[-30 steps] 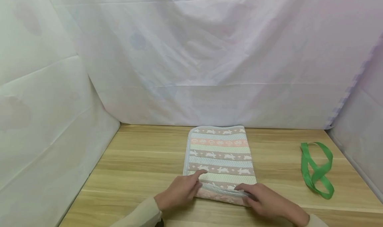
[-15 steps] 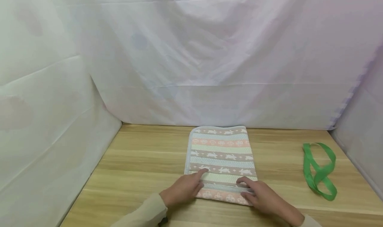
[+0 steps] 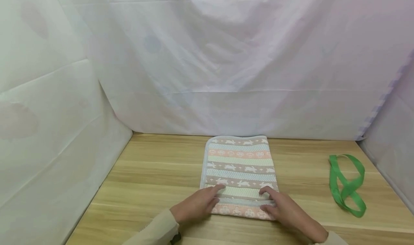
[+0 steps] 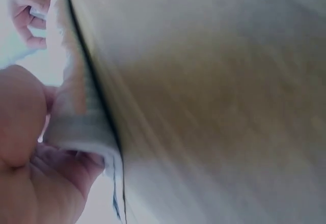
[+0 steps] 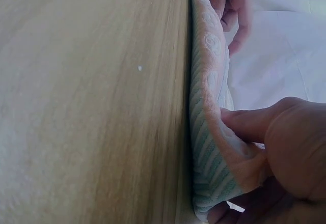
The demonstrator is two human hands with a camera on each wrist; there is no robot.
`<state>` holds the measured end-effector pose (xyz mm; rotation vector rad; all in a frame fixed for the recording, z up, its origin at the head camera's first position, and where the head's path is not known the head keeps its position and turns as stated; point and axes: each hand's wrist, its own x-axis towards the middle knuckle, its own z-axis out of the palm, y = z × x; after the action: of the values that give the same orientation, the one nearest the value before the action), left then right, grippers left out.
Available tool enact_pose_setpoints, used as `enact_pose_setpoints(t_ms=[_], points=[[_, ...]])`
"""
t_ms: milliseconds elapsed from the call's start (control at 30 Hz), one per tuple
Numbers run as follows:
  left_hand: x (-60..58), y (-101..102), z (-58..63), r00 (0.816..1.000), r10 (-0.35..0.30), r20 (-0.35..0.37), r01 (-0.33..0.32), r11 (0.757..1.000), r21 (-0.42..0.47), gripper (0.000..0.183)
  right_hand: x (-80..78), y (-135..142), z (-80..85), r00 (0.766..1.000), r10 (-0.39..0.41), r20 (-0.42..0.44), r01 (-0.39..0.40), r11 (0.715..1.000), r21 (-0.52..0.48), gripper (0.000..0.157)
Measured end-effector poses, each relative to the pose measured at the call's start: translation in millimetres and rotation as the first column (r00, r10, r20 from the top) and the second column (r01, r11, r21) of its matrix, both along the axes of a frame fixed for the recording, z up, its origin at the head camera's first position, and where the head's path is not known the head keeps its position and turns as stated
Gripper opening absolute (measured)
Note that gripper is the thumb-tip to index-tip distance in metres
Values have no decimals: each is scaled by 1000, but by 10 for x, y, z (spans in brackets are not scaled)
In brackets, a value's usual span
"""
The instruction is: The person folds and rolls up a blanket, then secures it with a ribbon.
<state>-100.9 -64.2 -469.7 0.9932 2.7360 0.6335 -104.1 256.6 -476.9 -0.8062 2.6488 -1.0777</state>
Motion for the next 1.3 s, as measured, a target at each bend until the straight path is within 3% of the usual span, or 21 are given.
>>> enact_pose_setpoints(t_ms=[133,267,367,467,533,600,667,733,833,933,1033,1100,1167,1233,1300], points=[[-4,-67,22,998,-50,49,47,997,55,47,7,-4,9,1000,-9,-17,9,1000,-1,34],[-10,-107,15,995,-13,96,5,997,82,50,-2,-11,2,998,-15,-60,16,1000,13,39],[-9,-104,19,996,28,87,-35,996,76,51,-12,-19,-11,991,2,-133,1,1000,17,43],[5,-87,27,999,37,20,-38,998,41,51,-10,-26,-33,966,41,-254,-29,998,53,42],[22,-74,33,997,17,-71,-17,1000,4,49,-8,-31,-48,922,90,-377,-50,992,113,41],[36,-65,32,982,-17,-187,11,999,-31,46,-1,-36,-52,854,149,-498,-56,979,196,39],[47,-55,33,950,-51,-307,33,998,-62,43,4,-48,-47,774,211,-597,-52,961,273,36],[47,-40,33,906,-87,-414,56,995,-86,40,14,-64,-37,708,272,-651,-61,943,328,28],[46,-8,38,850,-139,-508,91,989,-118,35,38,-90,-35,632,340,-696,-104,928,358,13],[65,16,52,820,-185,-541,127,982,-143,29,75,-103,-35,584,364,-726,-143,926,349,7],[104,19,71,809,-212,-549,145,976,-162,29,115,-96,-21,577,364,-732,-140,926,350,13],[136,6,79,805,-220,-551,146,974,-175,31,142,-84,-5,597,361,-716,-131,925,357,21],[166,-15,84,812,-220,-540,143,973,-180,33,165,-66,9,612,359,-705,-123,923,364,25],[199,-49,87,849,-203,-488,138,977,-165,38,187,-44,20,631,354,-690,-121,924,363,28],[229,-86,97,903,-163,-399,117,984,-136,43,207,-22,33,662,341,-668,-125,928,350,34]])
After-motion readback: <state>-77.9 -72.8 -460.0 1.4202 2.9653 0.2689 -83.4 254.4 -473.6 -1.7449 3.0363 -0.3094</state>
